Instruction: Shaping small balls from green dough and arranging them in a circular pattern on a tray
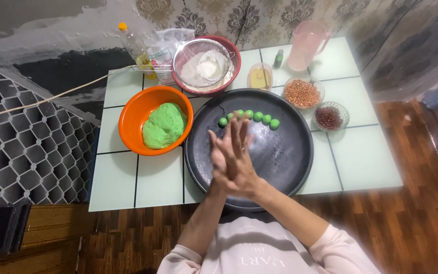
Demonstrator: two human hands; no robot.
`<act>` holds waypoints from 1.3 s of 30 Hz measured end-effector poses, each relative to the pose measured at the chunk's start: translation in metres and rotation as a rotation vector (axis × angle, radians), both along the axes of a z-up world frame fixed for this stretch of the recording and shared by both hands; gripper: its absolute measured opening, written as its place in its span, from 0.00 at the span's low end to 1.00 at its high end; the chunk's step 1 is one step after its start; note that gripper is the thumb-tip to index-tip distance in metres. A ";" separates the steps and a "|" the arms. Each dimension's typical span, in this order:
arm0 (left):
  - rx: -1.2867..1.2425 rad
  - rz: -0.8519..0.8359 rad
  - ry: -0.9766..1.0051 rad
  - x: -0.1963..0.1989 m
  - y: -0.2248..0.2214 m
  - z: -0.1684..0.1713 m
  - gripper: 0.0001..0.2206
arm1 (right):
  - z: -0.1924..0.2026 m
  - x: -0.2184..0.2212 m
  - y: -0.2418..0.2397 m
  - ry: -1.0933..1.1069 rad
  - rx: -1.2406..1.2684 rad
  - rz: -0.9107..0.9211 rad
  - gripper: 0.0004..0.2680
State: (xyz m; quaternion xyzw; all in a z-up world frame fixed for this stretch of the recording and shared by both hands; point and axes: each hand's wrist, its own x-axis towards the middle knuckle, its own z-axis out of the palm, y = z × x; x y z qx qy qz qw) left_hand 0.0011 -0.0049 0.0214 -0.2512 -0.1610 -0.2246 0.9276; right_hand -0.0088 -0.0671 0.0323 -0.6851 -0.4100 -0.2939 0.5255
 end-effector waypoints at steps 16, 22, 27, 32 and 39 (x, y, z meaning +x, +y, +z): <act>0.561 0.200 0.197 -0.022 -0.018 -0.030 0.38 | -0.019 0.030 -0.019 0.100 -0.132 -0.171 0.26; 0.512 0.225 0.259 -0.027 -0.015 0.024 0.41 | -0.036 0.023 -0.027 0.230 -0.189 -0.161 0.28; 0.641 0.238 0.266 -0.026 -0.015 0.012 0.41 | -0.020 0.004 -0.013 0.160 -0.190 -0.072 0.27; 0.834 0.241 0.291 -0.027 -0.016 -0.016 0.41 | -0.025 0.018 -0.033 0.259 -0.238 -0.264 0.25; 0.615 0.317 0.149 -0.001 -0.010 -0.025 0.41 | -0.025 0.007 -0.019 0.115 -0.268 -0.139 0.26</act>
